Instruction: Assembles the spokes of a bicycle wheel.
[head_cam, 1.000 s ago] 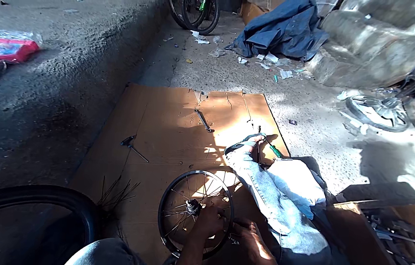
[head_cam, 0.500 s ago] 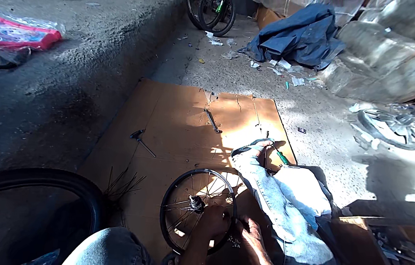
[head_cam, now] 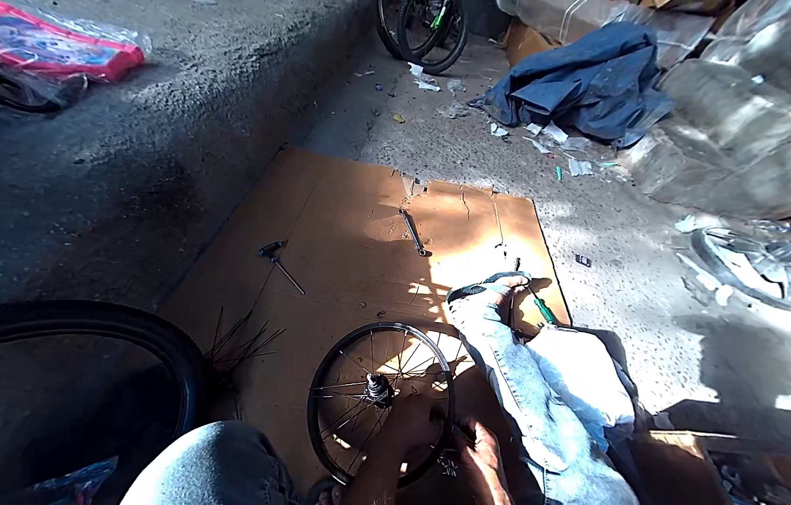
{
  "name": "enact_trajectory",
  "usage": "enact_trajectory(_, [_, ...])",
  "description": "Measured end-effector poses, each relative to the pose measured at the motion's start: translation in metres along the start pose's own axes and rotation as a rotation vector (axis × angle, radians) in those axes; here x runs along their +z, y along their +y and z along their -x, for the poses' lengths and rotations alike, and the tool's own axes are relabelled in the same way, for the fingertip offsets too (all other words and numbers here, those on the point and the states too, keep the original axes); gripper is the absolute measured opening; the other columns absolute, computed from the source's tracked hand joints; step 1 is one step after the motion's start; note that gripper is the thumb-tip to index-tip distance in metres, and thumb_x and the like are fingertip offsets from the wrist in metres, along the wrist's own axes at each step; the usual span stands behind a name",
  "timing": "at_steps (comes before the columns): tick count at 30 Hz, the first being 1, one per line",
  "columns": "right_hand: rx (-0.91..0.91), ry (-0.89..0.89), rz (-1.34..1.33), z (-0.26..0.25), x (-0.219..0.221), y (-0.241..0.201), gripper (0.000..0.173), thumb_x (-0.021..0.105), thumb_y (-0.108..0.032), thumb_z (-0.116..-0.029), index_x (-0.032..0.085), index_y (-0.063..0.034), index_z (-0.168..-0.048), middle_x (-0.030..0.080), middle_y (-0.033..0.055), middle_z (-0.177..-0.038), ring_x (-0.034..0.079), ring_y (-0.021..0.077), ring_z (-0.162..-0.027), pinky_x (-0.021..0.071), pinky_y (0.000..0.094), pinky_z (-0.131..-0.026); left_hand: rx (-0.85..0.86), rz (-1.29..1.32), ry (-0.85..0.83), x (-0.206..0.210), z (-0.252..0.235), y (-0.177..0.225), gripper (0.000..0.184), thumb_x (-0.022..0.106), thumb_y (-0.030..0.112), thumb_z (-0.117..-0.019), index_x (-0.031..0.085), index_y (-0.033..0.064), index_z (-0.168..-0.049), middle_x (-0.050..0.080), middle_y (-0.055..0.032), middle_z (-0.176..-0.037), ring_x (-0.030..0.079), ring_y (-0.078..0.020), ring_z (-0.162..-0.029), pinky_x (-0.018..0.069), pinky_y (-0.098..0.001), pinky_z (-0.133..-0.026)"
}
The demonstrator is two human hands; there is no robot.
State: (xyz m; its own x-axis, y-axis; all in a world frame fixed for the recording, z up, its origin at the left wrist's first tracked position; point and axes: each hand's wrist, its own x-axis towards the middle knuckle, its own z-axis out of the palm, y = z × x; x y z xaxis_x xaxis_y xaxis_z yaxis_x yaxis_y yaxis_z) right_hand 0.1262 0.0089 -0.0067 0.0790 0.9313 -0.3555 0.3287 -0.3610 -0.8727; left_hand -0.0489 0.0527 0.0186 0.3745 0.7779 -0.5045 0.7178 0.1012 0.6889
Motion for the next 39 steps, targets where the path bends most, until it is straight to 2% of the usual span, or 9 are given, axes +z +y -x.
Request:
enact_trajectory(9, [0.031,-0.010,-0.114,0.001,0.002,0.001,0.015,0.069,-0.009,-0.0961,0.069,0.0002,-0.107,0.075,0.0126,-0.094,0.075,0.0229,-0.076,0.0662,0.0409,-0.067,-0.067,0.044,-0.029,-0.004,-0.002,0.003,0.028,0.059,0.030,-0.0999,0.076,0.0165,-0.117,0.075,-0.0084,-0.113,0.068,-0.0264,-0.110,0.0477,-0.0570,-0.103])
enact_trajectory(16, [0.030,-0.035,-0.123,0.001,0.001,0.001,0.014,0.067,-0.009,-0.0971,0.069,-0.0002,-0.108,0.075,0.0122,-0.094,0.075,0.0232,-0.077,0.0662,0.0409,-0.067,-0.130,0.112,-0.023,-0.004,-0.006,-0.001,0.025,0.064,0.029,-0.0949,0.079,0.0197,-0.113,0.076,-0.0046,-0.108,0.070,-0.0235,-0.106,0.0520,-0.0548,-0.099])
enact_trajectory(21, [0.047,-0.044,-0.162,0.003,-0.001,-0.001,0.015,0.067,-0.008,-0.0971,0.069,0.0011,-0.109,0.075,0.0136,-0.095,0.075,0.0243,-0.077,0.0661,0.0411,-0.066,-0.134,0.111,-0.024,-0.003,-0.007,-0.001,0.024,0.064,0.028,-0.0946,0.079,0.0207,-0.112,0.077,-0.0035,-0.107,0.071,-0.0229,-0.104,0.0524,-0.0549,-0.098])
enact_trajectory(28, [0.079,-0.050,-0.190,0.004,-0.002,-0.005,0.016,0.065,-0.007,-0.0984,0.069,0.0013,-0.111,0.075,0.0152,-0.096,0.075,0.0262,-0.078,0.0661,0.0428,-0.067,-0.131,0.087,-0.053,-0.004,-0.007,-0.002,0.025,0.064,0.027,-0.0937,0.079,0.0183,-0.112,0.076,-0.0062,-0.109,0.070,-0.0258,-0.107,0.0520,-0.0566,-0.098])
enact_trajectory(34, [0.057,-0.039,-0.165,0.005,-0.003,-0.010,0.014,0.068,-0.009,-0.0970,0.070,0.0006,-0.107,0.075,0.0136,-0.094,0.075,0.0241,-0.078,0.0663,0.0406,-0.067,-0.118,0.115,-0.031,-0.006,-0.009,-0.005,0.024,0.064,0.029,-0.0945,0.079,0.0189,-0.111,0.076,-0.0050,-0.106,0.070,-0.0245,-0.102,0.0526,-0.0559,-0.095])
enact_trajectory(39, [0.017,-0.050,-0.116,0.006,-0.005,-0.011,0.014,0.070,-0.011,-0.0958,0.071,-0.0006,-0.105,0.075,0.0116,-0.093,0.075,0.0214,-0.080,0.0659,0.0389,-0.070,-0.105,0.149,-0.024,-0.006,-0.008,-0.008,0.024,0.067,0.030,-0.0906,0.079,0.0185,-0.108,0.076,-0.0054,-0.103,0.071,-0.0249,-0.100,0.0538,-0.0576,-0.093])
